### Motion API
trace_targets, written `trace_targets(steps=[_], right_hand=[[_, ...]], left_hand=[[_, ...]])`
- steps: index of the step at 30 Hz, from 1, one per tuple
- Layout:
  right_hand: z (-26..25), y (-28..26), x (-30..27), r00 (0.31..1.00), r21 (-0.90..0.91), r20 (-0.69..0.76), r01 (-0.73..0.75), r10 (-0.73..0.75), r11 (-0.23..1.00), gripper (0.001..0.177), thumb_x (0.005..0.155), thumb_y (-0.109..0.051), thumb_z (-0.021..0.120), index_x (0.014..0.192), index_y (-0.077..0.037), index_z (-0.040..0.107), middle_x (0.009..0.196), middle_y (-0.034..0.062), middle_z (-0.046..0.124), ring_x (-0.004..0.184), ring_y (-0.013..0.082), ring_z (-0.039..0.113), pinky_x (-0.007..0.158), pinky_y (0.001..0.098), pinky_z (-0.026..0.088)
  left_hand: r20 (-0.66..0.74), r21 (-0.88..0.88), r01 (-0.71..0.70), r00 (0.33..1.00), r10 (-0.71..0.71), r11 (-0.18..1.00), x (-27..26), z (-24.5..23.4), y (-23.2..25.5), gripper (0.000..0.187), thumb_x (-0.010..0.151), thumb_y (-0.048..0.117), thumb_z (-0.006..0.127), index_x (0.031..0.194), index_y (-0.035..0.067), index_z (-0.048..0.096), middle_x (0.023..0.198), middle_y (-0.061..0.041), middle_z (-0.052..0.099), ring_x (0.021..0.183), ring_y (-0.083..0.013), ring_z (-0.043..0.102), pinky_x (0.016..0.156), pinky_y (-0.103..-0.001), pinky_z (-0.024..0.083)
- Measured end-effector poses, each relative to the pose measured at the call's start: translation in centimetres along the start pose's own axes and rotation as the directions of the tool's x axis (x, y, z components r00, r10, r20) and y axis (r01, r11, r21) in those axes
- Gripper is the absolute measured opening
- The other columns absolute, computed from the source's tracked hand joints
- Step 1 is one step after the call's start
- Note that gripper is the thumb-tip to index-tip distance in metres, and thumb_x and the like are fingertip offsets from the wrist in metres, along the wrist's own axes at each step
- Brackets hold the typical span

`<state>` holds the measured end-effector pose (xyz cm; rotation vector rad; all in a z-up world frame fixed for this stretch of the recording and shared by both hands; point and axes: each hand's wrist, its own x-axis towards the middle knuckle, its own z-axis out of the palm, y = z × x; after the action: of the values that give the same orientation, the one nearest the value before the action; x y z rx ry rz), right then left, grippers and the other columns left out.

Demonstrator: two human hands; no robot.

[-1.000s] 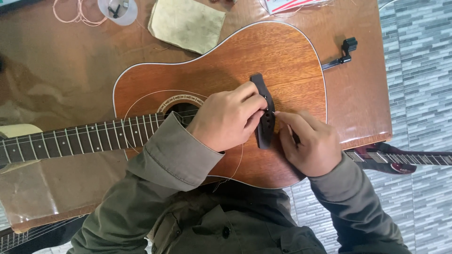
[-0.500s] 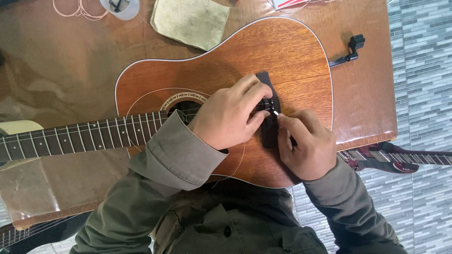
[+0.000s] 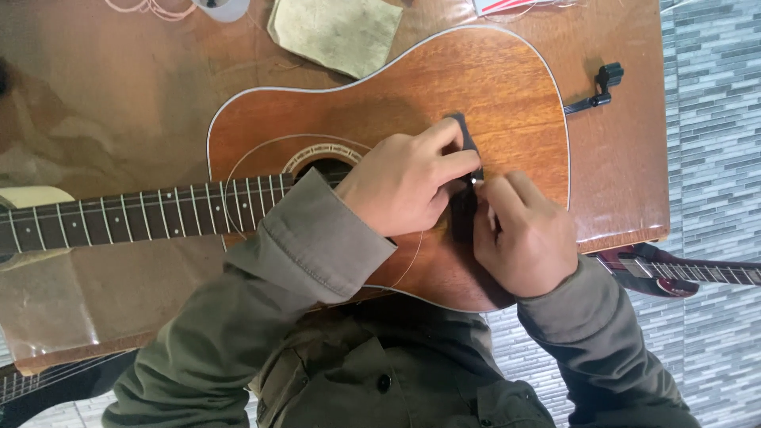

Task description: The person replaces strings on an acoustic guitar. They thread a new string through the bridge, pull it taut, and wind it around the tuning pegs at the headstock. The process is repeated for multiple strings.

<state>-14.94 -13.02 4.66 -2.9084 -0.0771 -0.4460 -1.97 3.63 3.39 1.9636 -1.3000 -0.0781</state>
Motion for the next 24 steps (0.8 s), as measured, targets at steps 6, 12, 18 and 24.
trace_targets(steps=[6,12,18,24], right_hand=[[1.8,0.1,-0.4,0.999,-0.021,0.037,-0.038,0.039,0.999,0.011,0.086,-0.009,0.067,0.09,-0.016,0.06,0.075,0.0077,0.046,0.068,0.0409,0.062,0.054,0.0501,0.049],[1.6,1.0,-0.5,0.993,0.064,0.068,-0.101,0.097,0.993,0.01,0.087,-0.004,0.064,0.092,-0.012,0.061,0.075,0.0121,0.052,0.075,0.0426,0.064,0.06,0.0501,0.052],[0.3,1.7,0.5,0.976,0.062,0.173,-0.143,0.13,0.988,0.013,0.091,-0.009,0.068,0.1,-0.017,0.064,0.08,-0.0013,0.066,0.073,0.0271,0.071,0.061,0.0382,0.056],[1.0,2.3,0.6,0.996,-0.127,0.088,-0.024,0.035,0.992,0.011,0.088,-0.016,0.071,0.094,-0.023,0.065,0.07,-0.003,0.053,0.06,0.0248,0.063,0.057,0.0364,0.054]], left_hand=[[0.055,0.074,-0.078,0.996,0.074,0.994,0.3,0.9,-0.9,0.028,0.074,0.003,0.069,0.097,0.015,0.061,0.098,-0.005,0.049,0.066,-0.0419,0.068,0.056,-0.051,0.059],[0.05,0.112,-0.056,0.997,0.05,0.992,1.2,0.7,-0.4,0.026,0.074,0.006,0.064,0.096,0.018,0.059,0.101,-0.002,0.054,0.063,-0.0442,0.068,0.054,-0.055,0.058],[0.128,0.075,-0.026,0.992,0.016,0.997,2.6,1.3,-0.7,0.016,0.075,0.008,0.063,0.089,0.017,0.06,0.09,-0.001,0.057,0.063,-0.0438,0.068,0.055,-0.054,0.057],[-0.09,0.22,0.056,0.995,-0.037,0.974,0.2,2.1,0.6,0.011,0.083,0.008,0.062,0.087,0.015,0.054,0.093,0.003,0.05,0.063,-0.0326,0.07,0.053,-0.04,0.055]])
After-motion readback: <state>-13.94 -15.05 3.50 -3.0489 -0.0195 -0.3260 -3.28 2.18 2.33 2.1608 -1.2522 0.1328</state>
